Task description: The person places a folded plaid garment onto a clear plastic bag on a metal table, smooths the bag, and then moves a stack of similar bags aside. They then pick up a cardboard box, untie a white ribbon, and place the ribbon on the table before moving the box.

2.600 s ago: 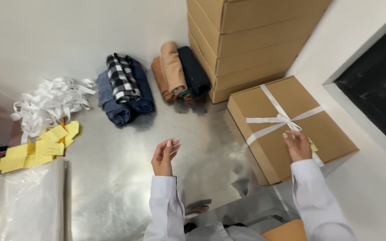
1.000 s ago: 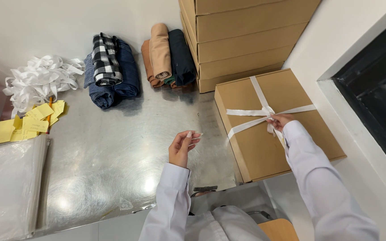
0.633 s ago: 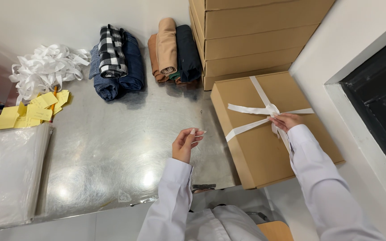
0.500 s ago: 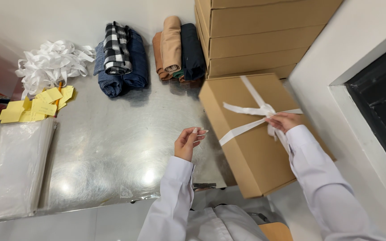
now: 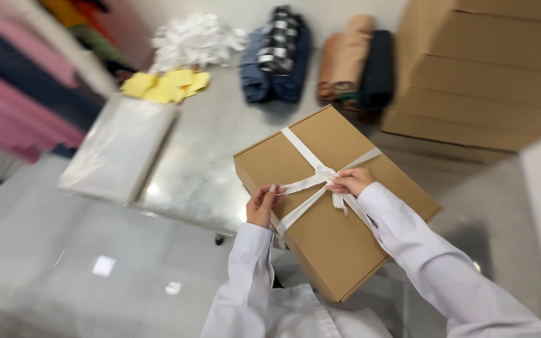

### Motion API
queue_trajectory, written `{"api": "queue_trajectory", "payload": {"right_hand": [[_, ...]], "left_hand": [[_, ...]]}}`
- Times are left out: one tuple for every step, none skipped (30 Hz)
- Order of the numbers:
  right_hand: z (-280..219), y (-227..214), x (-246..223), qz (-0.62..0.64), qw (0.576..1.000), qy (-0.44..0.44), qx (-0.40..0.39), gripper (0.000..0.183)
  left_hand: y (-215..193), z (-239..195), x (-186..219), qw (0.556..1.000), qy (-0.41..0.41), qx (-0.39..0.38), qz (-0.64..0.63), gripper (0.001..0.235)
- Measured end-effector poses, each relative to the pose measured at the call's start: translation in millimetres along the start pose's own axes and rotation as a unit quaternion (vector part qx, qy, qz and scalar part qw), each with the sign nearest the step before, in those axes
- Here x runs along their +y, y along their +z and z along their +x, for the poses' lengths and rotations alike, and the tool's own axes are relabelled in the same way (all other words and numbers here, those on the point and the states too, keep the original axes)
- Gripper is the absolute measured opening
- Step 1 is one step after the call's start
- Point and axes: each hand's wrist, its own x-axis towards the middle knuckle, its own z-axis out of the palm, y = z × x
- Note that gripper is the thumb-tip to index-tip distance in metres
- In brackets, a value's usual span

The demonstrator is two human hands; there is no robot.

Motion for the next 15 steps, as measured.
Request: {"api": "queue_trajectory", "payload": {"right_hand": [[11.7,20.7,-0.2,-0.008,1.000,0.000,-0.017,0.038],[23.2,42.8,-0.7,-0.020,0.999,0.000,-0.036,0.037],[36.3,63.3,-1.3,-0.030,0.998,0.000,-0.054,0.036],[52.0,83.4,3.8,-0.036,0.997,0.000,-0.069,0.036],[66.3,103.4,6.9,-0.048,0.995,0.004,-0.085,0.029],[80.7,124.4,9.4,-0.060,0.993,0.008,-0.100,0.023],[90.3,145.1,10.4,-0.063,0.992,0.006,-0.110,0.023],[100.7,165.6,10.9,-0.071,0.990,0.003,-0.120,0.027],[113.0,186.2,9.4,-0.077,0.989,-0.001,-0.129,0.031],[129.0,206.4,8.3,-0.077,0.988,-0.006,-0.137,0.031],[140.8,220.5,11.0,-0.087,0.986,-0.008,-0.139,0.030],[153.8,233.8,14.6,-0.096,0.985,-0.010,-0.141,0.029],[159.2,247.6,13.3,-0.095,0.986,-0.005,-0.138,0.029],[165.9,260.2,12.3,-0.097,0.985,-0.019,-0.142,0.028],[173.1,268.7,9.0,-0.099,0.984,-0.035,-0.141,0.027]], "left_hand": [[-16.6,3.0,-1.8,1.000,0.009,0.016,-0.004,0.019],[-33.6,6.4,-2.9,0.999,0.019,0.032,-0.019,0.019],[-48.7,12.3,-4.4,0.998,0.028,0.047,-0.033,0.020],[-66.1,20.3,-12.0,0.997,0.036,0.061,-0.035,0.020],[-82.5,29.7,-18.0,0.996,0.040,0.066,-0.040,0.021],[-99.2,39.9,-23.1,0.996,0.044,0.070,-0.046,0.021],[-114.3,44.5,-19.3,0.995,0.051,0.078,-0.046,0.021],[-128.9,50.1,-15.5,0.995,0.035,0.088,-0.041,0.021],[-142.8,59.7,-10.0,0.995,0.020,0.096,-0.034,0.022],[-155.2,66.2,4.2,0.994,0.028,0.101,-0.033,0.022],[-165.2,68.0,14.0,0.994,0.012,0.105,-0.032,0.021],[-174.6,70.5,22.1,0.994,-0.005,0.109,-0.032,0.019],[-186.3,84.0,15.4,0.994,-0.011,0.108,-0.031,0.019],[-197.0,98.1,7.4,0.995,-0.015,0.099,-0.020,0.018],[-204.0,114.2,-0.9,0.996,-0.020,0.085,-0.009,0.017]]}}
